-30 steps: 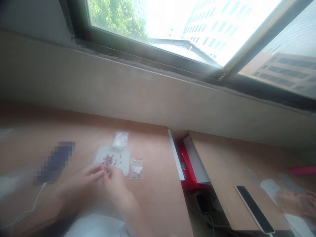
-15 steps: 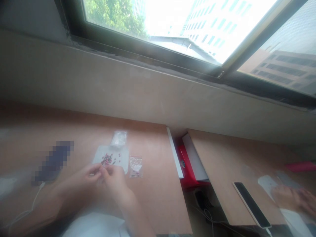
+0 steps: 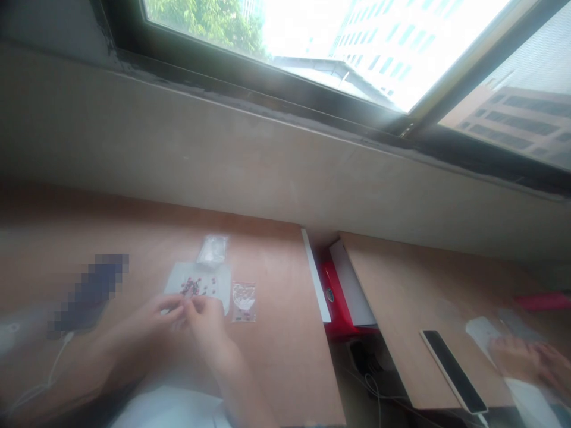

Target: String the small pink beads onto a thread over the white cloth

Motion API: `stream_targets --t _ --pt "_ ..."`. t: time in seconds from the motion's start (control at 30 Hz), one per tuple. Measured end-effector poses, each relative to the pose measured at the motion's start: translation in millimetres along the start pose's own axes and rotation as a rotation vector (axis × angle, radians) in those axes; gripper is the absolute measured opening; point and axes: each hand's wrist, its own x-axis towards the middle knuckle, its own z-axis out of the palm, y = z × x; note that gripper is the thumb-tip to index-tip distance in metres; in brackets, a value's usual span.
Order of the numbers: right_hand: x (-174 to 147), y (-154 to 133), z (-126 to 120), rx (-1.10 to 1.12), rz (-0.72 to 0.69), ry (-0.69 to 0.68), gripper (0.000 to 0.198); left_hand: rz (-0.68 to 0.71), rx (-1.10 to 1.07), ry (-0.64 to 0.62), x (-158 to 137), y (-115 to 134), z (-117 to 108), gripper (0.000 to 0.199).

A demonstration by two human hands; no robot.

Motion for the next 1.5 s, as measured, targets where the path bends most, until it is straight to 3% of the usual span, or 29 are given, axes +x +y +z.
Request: stream_targets --t 0.43,0.87,1.1,1.33,1.5 --pt "20.1 10.4 -1.7 0.126 0.093 0.029 0.027 0.002 0.045 -0.093 11.2 -0.5 -10.3 0.031" --pt "25.5 12.2 3.0 0.303 0.199 0.037 0.034 -0.005 0.068 -0.013 18.9 -28.9 -10.7 0.026" --pt "22.5 13.5 2.6 0.389 0.148 0.026 0.03 -0.007 0.048 -0.032 12.6 -16.3 -9.7 0.028" --pt "18.1 5.3 -0.9 0.304 0.103 0.03 0.019 -0.072 0.065 -0.056 11.4 -12.9 -11.6 0.031" --pt "16.0 -3.3 1.3 0.151 0.137 0.077 0.01 -0.026 0.049 -0.023 13.4 -17.8 -8.0 0.03"
